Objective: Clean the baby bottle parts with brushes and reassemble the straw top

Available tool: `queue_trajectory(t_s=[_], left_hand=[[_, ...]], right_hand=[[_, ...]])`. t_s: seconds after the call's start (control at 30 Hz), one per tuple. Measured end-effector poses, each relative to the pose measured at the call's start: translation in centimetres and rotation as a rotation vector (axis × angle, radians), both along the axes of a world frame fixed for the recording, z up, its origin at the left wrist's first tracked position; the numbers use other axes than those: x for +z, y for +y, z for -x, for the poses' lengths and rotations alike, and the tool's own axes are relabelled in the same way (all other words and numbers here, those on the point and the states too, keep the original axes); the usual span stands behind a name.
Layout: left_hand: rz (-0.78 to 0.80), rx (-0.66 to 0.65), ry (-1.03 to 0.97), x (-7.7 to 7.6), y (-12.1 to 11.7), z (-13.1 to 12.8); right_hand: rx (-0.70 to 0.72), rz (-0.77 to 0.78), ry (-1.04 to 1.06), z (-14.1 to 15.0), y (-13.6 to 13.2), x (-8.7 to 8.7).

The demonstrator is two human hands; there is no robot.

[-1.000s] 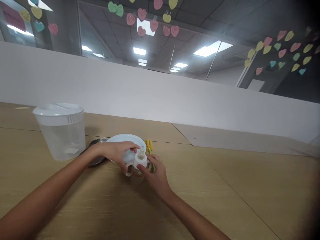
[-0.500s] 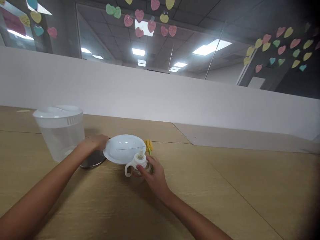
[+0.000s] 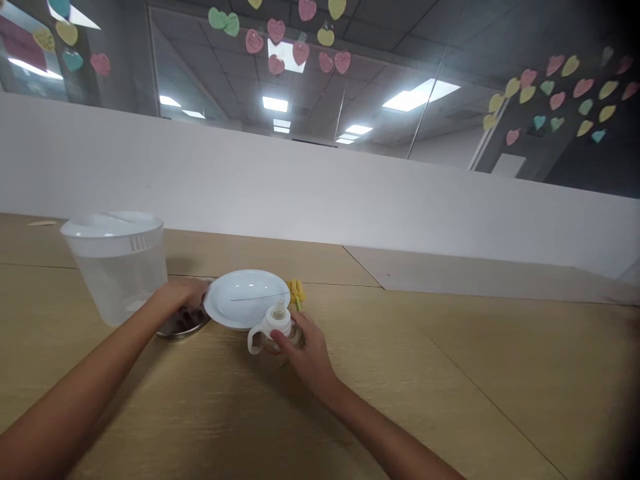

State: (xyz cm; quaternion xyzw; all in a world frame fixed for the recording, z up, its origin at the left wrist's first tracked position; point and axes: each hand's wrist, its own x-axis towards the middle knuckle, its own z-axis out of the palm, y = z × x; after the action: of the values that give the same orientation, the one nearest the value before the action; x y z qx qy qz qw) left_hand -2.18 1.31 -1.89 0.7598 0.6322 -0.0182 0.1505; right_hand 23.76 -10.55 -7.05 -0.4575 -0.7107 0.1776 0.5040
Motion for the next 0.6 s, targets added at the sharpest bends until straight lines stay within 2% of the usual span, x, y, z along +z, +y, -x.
queue_trajectory(t_s=[0.13,0.33,0.47,0.6], left_hand=[[0.133,0.058,0.064,-0.5,0.8,0.0],[0.147,0.077,0.114,-0.2,0.5,0.1],[-0.019,0.045,0.146,0.1,0.5,0.4],[-0.253,0.006,0.158,-0.6,1.7,0.9]], right_hand=[[0.001,-0.013,0.001,0.0,0.0,-0.1],[0.001,-0.023,-0.008,0.0,0.1,-0.1],[0.002,-0.031,-0.015,-0.1,0.2,0.0],[-0.004,-0.035,-0.017,-0.1,0.2,-0.1]])
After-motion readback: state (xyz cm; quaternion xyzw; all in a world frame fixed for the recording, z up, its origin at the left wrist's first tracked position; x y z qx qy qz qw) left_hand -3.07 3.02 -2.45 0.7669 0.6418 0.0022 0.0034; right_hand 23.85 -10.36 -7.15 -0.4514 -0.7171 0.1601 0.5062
